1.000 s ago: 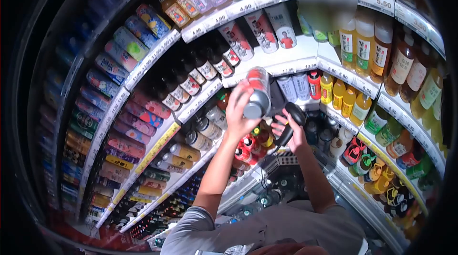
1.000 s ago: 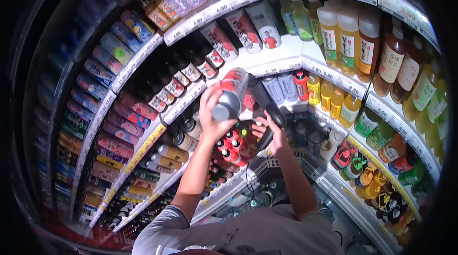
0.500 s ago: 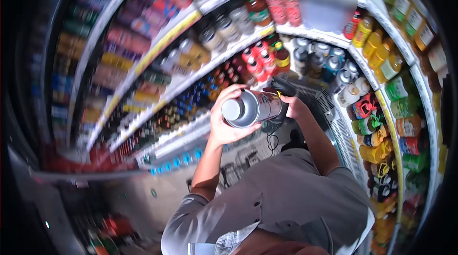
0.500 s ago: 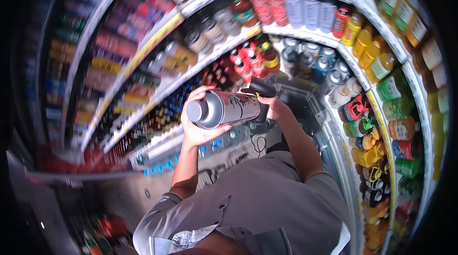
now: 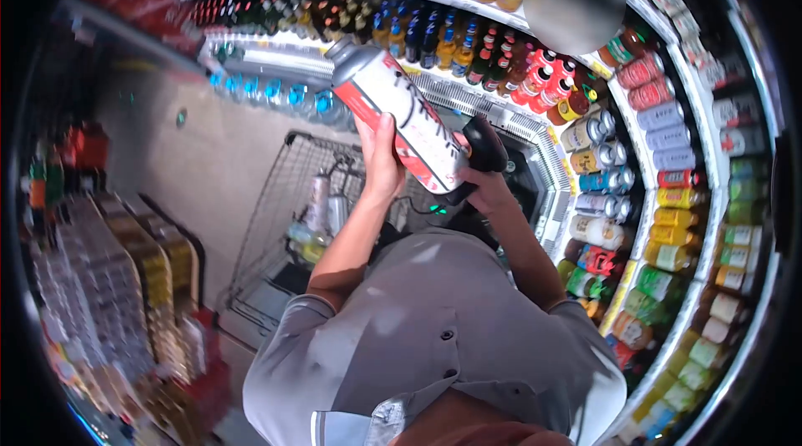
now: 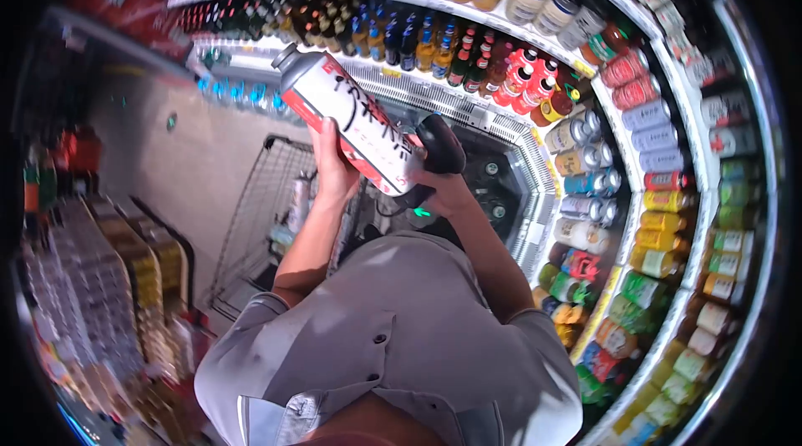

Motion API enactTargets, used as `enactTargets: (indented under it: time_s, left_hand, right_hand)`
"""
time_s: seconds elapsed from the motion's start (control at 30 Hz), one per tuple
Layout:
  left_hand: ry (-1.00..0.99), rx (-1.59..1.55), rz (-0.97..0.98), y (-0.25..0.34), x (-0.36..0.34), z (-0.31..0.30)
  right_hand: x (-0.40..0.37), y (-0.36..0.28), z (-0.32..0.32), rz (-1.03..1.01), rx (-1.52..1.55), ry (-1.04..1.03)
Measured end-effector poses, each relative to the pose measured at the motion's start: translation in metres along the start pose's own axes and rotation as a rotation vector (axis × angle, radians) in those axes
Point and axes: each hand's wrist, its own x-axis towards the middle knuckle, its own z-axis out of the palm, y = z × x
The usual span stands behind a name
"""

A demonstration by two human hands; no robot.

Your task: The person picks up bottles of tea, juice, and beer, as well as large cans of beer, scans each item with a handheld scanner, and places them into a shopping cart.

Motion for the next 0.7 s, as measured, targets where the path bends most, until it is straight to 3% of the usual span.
enactTargets:
  time_s: [0.03, 0.07, 0.17, 0.27, 0.33, 0.4, 0.47, 0.57, 0.7]
  left_hand:
    - [0.075, -0.084, -0.007, 0.004, -0.007, -0.005]
    - [0.128, -0.103, 0.007, 0.003, -0.011, -0.022]
    - [0.234, -0.405, -0.264, 0.011, -0.019, -0.071]
    - [0.200, -0.642, -0.379, 0.044, -0.030, -0.097]
    - [0.289, -0.610, -0.359, 0.047, -0.035, -0.114]
    - [0.223, -0.615, -0.499, 0.046, -0.046, -0.139]
    - [0.329, -0.610, -0.471, 0.043, -0.052, -0.158]
    - [0.254, -0.582, -0.413, 0.046, -0.060, -0.176]
    - [0.183, -0.591, -0.370, 0.051, -0.070, -0.192]
  right_hand:
    - [0.000, 0.005, 0.009, -0.075, -0.146, 0.029]
    - [-0.003, 0.008, 0.024, -0.025, -0.175, 0.018]
    - [-0.016, 0.020, 0.061, 0.079, -0.583, 0.058]
    - [-0.015, 0.028, 0.084, 0.239, -0.777, -0.028]
    - [-0.008, 0.030, 0.091, 0.273, -0.880, -0.105]
    - [-0.007, 0.032, 0.103, 0.361, -1.021, -0.181]
    - [-0.008, 0.036, 0.117, 0.401, -1.145, -0.233]
    - [-0.008, 0.037, 0.134, 0.336, -1.279, -0.401]
    - [-0.009, 0.049, 0.152, 0.357, -1.128, -0.359]
